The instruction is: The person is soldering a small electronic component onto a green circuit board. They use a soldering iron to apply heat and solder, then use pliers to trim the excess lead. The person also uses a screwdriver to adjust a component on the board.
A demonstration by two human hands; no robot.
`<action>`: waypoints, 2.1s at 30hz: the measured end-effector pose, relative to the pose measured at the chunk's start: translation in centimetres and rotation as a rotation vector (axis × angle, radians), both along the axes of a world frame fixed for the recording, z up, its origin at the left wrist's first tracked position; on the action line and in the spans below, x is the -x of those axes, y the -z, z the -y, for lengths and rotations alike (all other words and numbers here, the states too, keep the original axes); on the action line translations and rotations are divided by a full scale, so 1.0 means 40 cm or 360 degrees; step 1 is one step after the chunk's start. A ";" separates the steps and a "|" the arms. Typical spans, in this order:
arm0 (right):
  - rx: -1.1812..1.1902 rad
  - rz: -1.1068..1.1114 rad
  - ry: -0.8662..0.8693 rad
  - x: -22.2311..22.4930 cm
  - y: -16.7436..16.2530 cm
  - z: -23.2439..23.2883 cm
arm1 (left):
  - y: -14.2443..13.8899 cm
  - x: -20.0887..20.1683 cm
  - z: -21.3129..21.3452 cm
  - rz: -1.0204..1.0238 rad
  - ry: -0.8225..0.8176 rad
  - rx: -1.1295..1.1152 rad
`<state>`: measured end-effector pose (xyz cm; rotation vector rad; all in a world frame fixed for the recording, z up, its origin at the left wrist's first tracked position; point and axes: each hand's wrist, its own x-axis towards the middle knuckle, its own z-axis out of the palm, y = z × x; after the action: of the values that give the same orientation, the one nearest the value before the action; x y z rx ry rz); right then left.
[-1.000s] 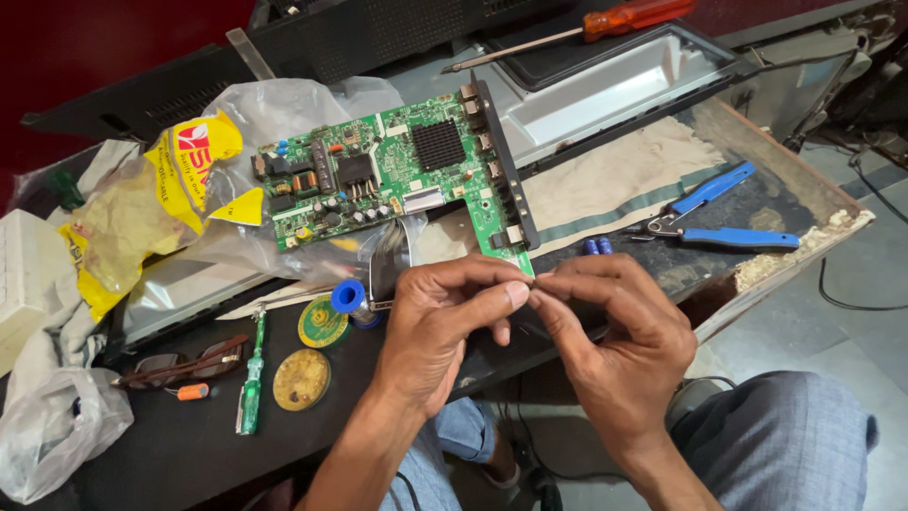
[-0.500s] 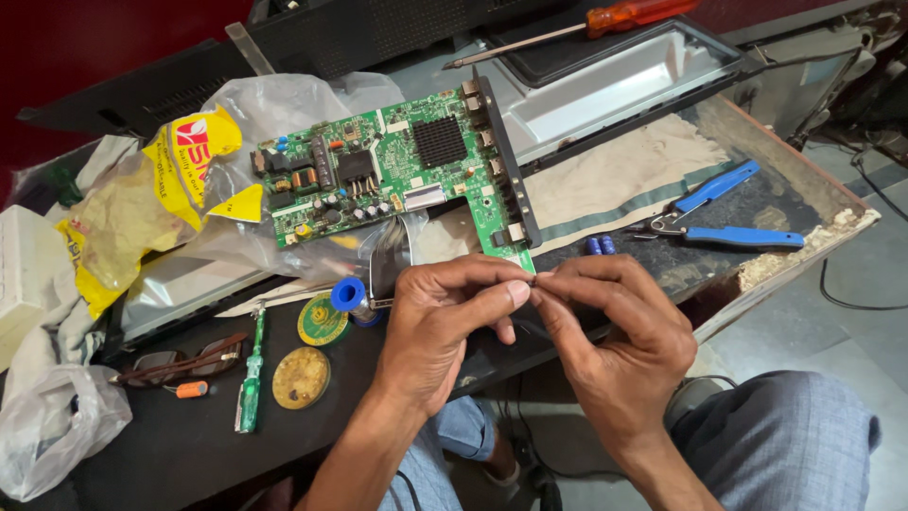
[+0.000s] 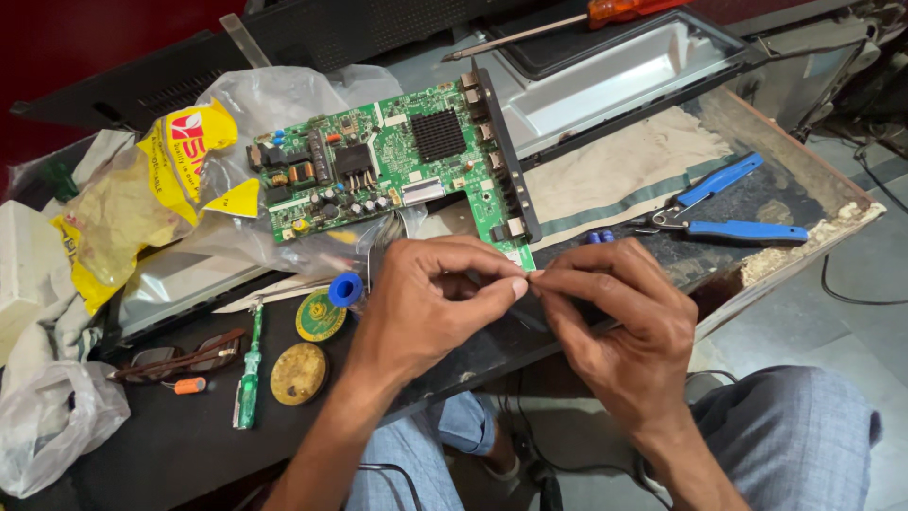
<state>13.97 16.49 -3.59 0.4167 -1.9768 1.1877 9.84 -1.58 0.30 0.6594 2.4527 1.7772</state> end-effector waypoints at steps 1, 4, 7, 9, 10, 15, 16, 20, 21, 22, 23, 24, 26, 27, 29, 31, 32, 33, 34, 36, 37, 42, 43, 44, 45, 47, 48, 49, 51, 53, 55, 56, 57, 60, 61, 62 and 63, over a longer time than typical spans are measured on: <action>-0.0037 -0.0006 0.0000 0.003 -0.001 -0.003 | -0.007 0.003 -0.001 -0.0026 -0.0021 0.0081; -0.0104 -0.0036 -0.0008 0.007 -0.003 -0.010 | -0.020 0.012 -0.006 -0.0069 -0.0048 0.0240; -0.0106 -0.0028 -0.0011 0.008 -0.002 -0.015 | -0.024 0.020 -0.010 -0.0061 -0.0004 0.0240; -0.0124 -0.0032 0.0003 0.009 -0.001 -0.018 | -0.025 0.027 -0.010 -0.0071 0.0020 0.0262; -0.0132 -0.0034 0.0009 0.010 0.001 -0.020 | -0.024 0.031 -0.010 -0.0073 0.0037 0.0278; -0.0118 -0.0072 0.0004 0.018 0.010 -0.022 | -0.017 0.042 -0.013 -0.0031 0.0086 0.0335; -0.0114 -0.0081 0.0002 0.020 0.011 -0.024 | -0.015 0.043 -0.015 -0.0039 0.0056 0.0341; -0.0142 -0.0053 0.0086 0.024 0.016 -0.043 | -0.006 0.045 -0.024 -0.0180 -0.0102 0.0412; -0.0129 -0.0044 0.0126 0.024 0.017 -0.051 | -0.004 0.047 -0.025 -0.0243 -0.0151 0.0440; -0.0115 -0.0035 0.0167 0.023 0.018 -0.060 | -0.002 0.047 -0.026 -0.0285 -0.0173 0.0470; -0.0093 -0.0029 0.0204 0.022 0.020 -0.068 | 0.002 0.048 -0.029 -0.0326 -0.0194 0.0499; -0.0072 -0.0025 0.0243 0.021 0.022 -0.076 | 0.007 0.049 -0.032 -0.0367 -0.0215 0.0527; -0.0044 -0.0019 0.0283 0.020 0.027 -0.089 | 0.016 0.051 -0.039 -0.0419 -0.0226 0.0550; -0.0039 -0.0017 0.0286 0.020 0.030 -0.094 | 0.020 0.052 -0.043 -0.0445 -0.0231 0.0561; -0.0039 -0.0017 0.0293 0.022 0.036 -0.101 | 0.027 0.056 -0.051 -0.0474 -0.0208 0.0549; -0.0046 -0.0018 0.0298 0.025 0.040 -0.104 | 0.033 0.057 -0.057 -0.0451 -0.0196 0.0547; -0.0047 -0.0012 0.0281 0.027 0.041 -0.106 | 0.035 0.057 -0.062 -0.0414 -0.0194 0.0550; -0.0048 -0.0005 0.0264 0.028 0.041 -0.107 | 0.037 0.058 -0.065 -0.0378 -0.0193 0.0553; -0.0051 0.0002 0.0248 0.029 0.041 -0.109 | 0.038 0.059 -0.066 -0.0420 -0.0179 0.0558; -0.0086 0.0003 0.0236 0.031 0.039 -0.112 | 0.041 0.061 -0.070 -0.0503 -0.0150 0.0567; -0.0103 0.0004 0.0230 0.031 0.039 -0.113 | 0.043 0.062 -0.071 -0.0481 -0.0162 0.0578; -0.0128 0.0032 0.0231 0.035 0.041 -0.115 | 0.057 0.064 -0.080 -0.0579 -0.0194 0.0569; -0.0131 0.0037 0.0232 0.036 0.042 -0.114 | 0.058 0.063 -0.082 -0.0578 -0.0200 0.0572; -0.0131 0.0042 0.0231 0.036 0.043 -0.115 | 0.059 0.062 -0.084 -0.0578 -0.0206 0.0574; -0.0131 0.0045 0.0229 0.036 0.043 -0.115 | 0.057 0.062 -0.086 -0.0579 -0.0214 0.0577; -0.0127 0.0052 0.0229 0.036 0.041 -0.114 | 0.049 0.058 -0.091 -0.0584 -0.0218 0.0558; -0.0123 0.0054 0.0229 0.034 0.038 -0.114 | 0.041 0.054 -0.094 -0.0587 -0.0223 0.0547; -0.0121 0.0055 0.0227 0.032 0.035 -0.112 | 0.032 0.047 -0.096 -0.0529 -0.0243 0.0533; -0.0098 0.0026 0.0214 0.024 0.025 -0.105 | 0.006 0.029 -0.091 -0.0416 -0.0306 0.0503; -0.0109 0.0002 0.0192 0.013 0.014 -0.088 | -0.023 0.000 -0.069 -0.0398 -0.0388 0.0460; -0.0154 -0.0013 0.0182 -0.004 0.001 -0.063 | -0.061 -0.038 -0.006 -0.0382 -0.0472 0.0456; -0.0178 -0.0002 0.0144 -0.013 -0.005 -0.047 | -0.078 -0.058 0.032 -0.0374 -0.0494 0.0455; -0.0204 0.0012 0.0111 -0.024 -0.012 -0.031 | -0.092 -0.083 0.071 -0.0363 -0.0511 0.0452; -0.0325 0.0054 0.0049 -0.053 -0.028 0.020 | -0.124 -0.162 0.202 -0.0505 -0.0699 0.0665; -0.0372 0.0066 0.0040 -0.062 -0.032 0.040 | -0.127 -0.187 0.241 -0.0438 -0.0794 0.0691; -0.0344 0.0077 -0.0010 -0.069 -0.034 0.062 | -0.126 -0.210 0.277 -0.0372 -0.0885 0.0710; -0.0323 0.0087 -0.0057 -0.077 -0.037 0.084 | -0.121 -0.228 0.310 -0.0306 -0.0974 0.0720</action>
<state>17.03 13.15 -2.12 0.5298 -2.1544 1.0332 18.96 -13.98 5.15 0.0344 3.2832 1.2153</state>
